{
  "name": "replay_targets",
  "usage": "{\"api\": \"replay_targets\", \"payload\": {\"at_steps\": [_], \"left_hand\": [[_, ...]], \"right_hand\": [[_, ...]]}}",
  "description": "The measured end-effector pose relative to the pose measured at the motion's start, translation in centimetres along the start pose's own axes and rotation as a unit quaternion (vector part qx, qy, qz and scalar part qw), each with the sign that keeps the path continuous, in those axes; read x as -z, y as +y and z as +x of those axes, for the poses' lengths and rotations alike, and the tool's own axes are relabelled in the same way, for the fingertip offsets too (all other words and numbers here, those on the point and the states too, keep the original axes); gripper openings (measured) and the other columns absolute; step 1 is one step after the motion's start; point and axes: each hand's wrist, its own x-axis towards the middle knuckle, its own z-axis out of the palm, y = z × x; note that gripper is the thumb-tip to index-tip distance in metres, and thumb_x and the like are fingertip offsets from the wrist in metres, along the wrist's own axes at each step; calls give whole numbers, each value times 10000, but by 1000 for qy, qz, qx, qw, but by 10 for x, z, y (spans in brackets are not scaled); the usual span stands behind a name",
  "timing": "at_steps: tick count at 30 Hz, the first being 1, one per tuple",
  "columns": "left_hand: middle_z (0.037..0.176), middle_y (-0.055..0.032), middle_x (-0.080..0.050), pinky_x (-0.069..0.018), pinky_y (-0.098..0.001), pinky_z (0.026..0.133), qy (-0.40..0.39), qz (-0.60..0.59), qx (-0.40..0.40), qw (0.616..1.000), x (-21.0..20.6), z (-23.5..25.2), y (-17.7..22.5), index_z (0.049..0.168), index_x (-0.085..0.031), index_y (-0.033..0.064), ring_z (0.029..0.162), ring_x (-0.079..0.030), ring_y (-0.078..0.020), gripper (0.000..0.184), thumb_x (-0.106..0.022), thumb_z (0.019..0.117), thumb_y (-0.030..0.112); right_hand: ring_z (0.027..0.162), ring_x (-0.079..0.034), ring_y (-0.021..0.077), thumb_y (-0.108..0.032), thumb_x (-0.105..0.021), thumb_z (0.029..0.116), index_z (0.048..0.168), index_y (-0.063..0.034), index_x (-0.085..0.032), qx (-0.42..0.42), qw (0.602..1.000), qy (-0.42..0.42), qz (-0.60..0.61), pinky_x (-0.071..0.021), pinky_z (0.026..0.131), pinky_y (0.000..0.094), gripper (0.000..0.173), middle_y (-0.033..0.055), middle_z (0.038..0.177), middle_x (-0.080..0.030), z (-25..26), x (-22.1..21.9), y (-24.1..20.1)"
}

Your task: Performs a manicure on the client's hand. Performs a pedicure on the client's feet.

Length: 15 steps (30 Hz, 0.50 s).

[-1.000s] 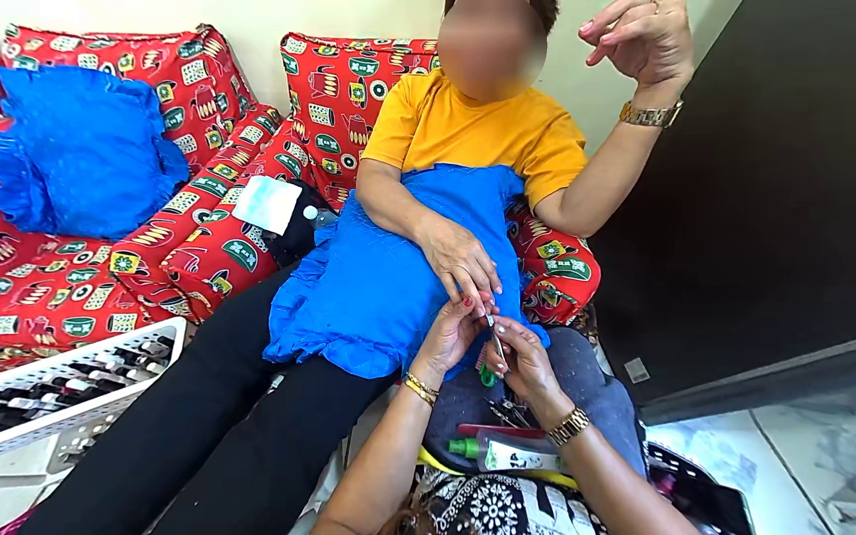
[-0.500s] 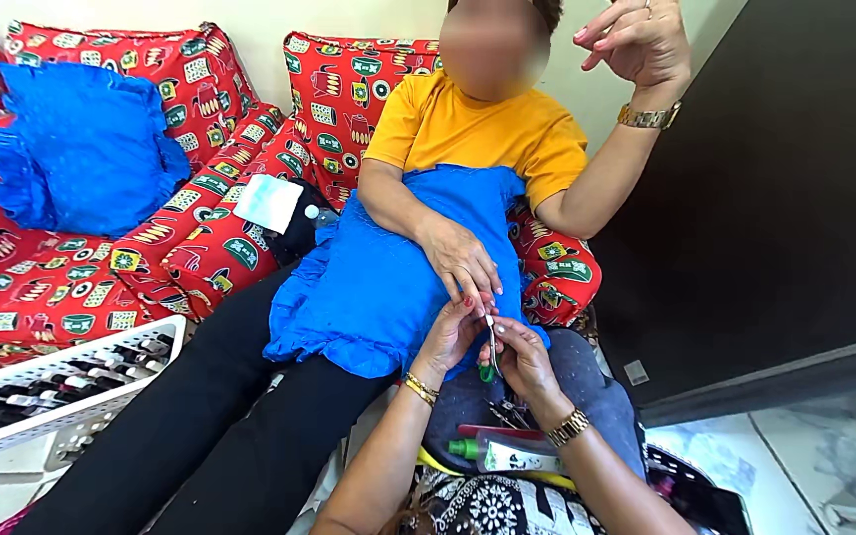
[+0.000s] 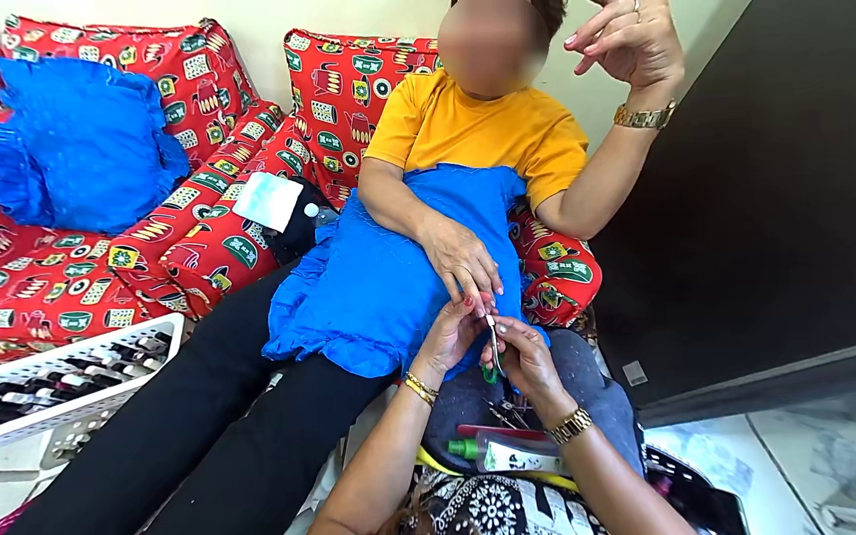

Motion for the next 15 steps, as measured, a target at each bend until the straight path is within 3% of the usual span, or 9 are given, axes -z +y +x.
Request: {"api": "replay_targets", "payload": {"at_steps": [7, 9, 12, 15], "left_hand": [[953, -38, -718, -564, -311, 886, 4, -14, -6, 1000, -2, 1, 0, 950, -728, 116, 926, -690, -143, 190, -700, 956, 303], [955, -43, -719, -566, -310, 885, 5, -14, -5, 1000, -2, 1, 0, 954, -725, 113, 923, -693, -144, 198, -700, 957, 309], [979, -54, -723, -567, -322, 907, 8, -5, -6, 1000, -1, 1, 0, 959, -726, 107, 952, -695, -152, 210, -673, 972, 310], [980, -70, -730, -562, -343, 918, 32, -4, -5, 999, -5, -1, 1, 939, -726, 99, 966, -698, -173, 205, -622, 989, 268]], "right_hand": [[410, -498, 17, -83, -415, 1021, 1058, -27, -704, -27, 999, -28, 5, -445, 422, 182, 297, -56, 527, -553, 1, 3, -3], [420, -523, 26, -77, -416, 1019, 1062, -21, -708, -21, 999, -31, 0, -463, 433, 187, 300, -46, 537, -578, 2, 5, -2], [486, -621, 75, -49, -423, 1021, 1052, -2, -703, -1, 1000, -19, -12, -561, 497, 230, 286, -2, 614, -657, 4, 3, -3], [455, -535, 28, -62, -453, 1010, 1041, -38, -690, -9, 997, -29, -73, -486, 460, 201, 240, -51, 599, -603, 5, 8, -2]]}}
